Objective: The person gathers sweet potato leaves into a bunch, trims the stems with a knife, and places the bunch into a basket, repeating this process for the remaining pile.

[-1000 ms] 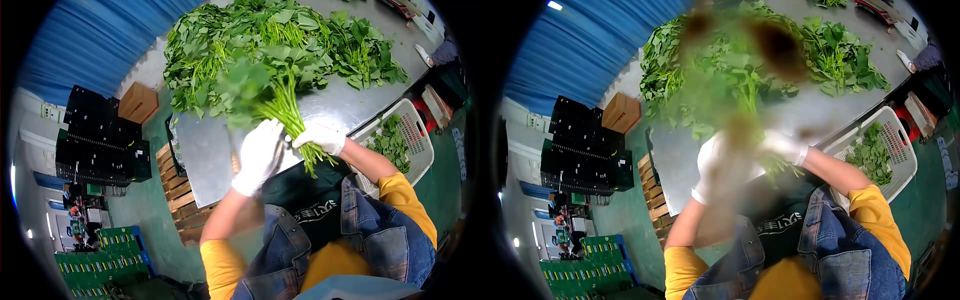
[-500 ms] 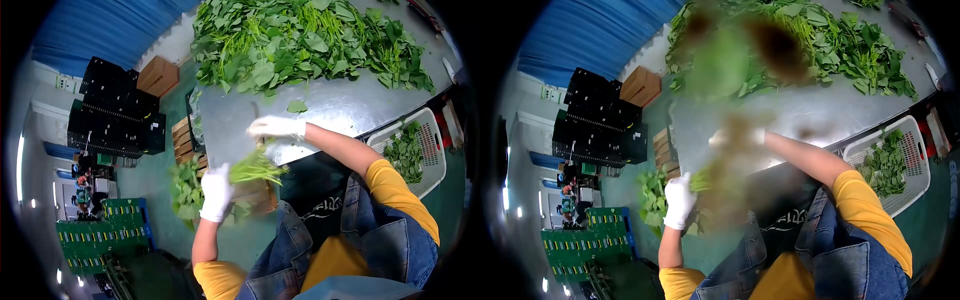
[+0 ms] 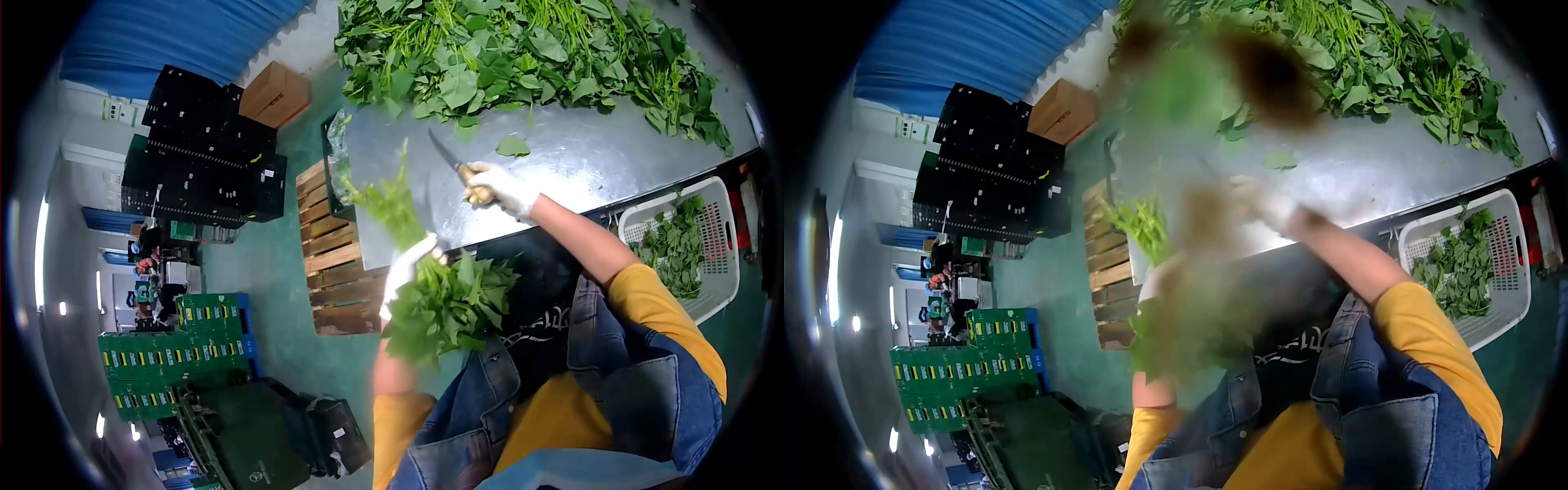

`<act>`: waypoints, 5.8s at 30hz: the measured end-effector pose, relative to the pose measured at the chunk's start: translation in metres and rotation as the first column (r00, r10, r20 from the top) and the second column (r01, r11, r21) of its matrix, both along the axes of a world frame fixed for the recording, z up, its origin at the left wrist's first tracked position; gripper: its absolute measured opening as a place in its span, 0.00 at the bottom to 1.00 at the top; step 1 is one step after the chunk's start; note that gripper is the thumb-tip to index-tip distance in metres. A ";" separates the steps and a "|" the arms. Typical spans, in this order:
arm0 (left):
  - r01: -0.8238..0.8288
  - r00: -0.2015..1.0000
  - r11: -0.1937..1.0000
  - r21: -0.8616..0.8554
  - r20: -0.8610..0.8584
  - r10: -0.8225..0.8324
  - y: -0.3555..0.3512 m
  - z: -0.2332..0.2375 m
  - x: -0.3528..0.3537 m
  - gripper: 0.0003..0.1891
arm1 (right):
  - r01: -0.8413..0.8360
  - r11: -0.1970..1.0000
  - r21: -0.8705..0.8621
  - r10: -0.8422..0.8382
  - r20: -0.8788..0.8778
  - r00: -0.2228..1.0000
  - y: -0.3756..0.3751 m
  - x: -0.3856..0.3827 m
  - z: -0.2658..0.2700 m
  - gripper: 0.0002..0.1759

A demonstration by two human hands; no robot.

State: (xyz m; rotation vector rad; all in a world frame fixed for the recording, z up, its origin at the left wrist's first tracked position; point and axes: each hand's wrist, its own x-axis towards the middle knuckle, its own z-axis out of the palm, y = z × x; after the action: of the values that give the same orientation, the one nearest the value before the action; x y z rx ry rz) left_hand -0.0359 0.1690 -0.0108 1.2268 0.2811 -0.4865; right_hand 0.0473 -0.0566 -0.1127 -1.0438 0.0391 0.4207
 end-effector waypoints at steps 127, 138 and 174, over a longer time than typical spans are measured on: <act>-0.051 -0.515 0.335 0.941 0.263 -0.816 -0.445 -0.133 -0.008 0.31 | 0.019 -0.382 -0.924 -0.759 0.325 0.564 -0.829 0.005 0.005 0.68; -0.049 -0.516 0.310 0.949 0.242 -0.822 -0.431 -0.088 0.002 0.41 | 0.843 -0.301 -0.446 -0.232 0.892 0.389 -0.489 -0.056 0.092 0.19; -0.566 0.690 0.327 0.757 0.652 -0.314 -0.272 -0.020 0.313 0.50 | 0.696 0.134 -0.706 -0.433 0.590 0.681 -0.208 0.085 0.079 0.55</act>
State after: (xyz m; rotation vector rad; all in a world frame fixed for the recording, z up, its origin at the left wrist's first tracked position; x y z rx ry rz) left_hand 0.2766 -0.1031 -0.0305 2.4650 -0.0719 0.5269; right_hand 0.1323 -0.2642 -0.0339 -2.0841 0.5108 -0.6047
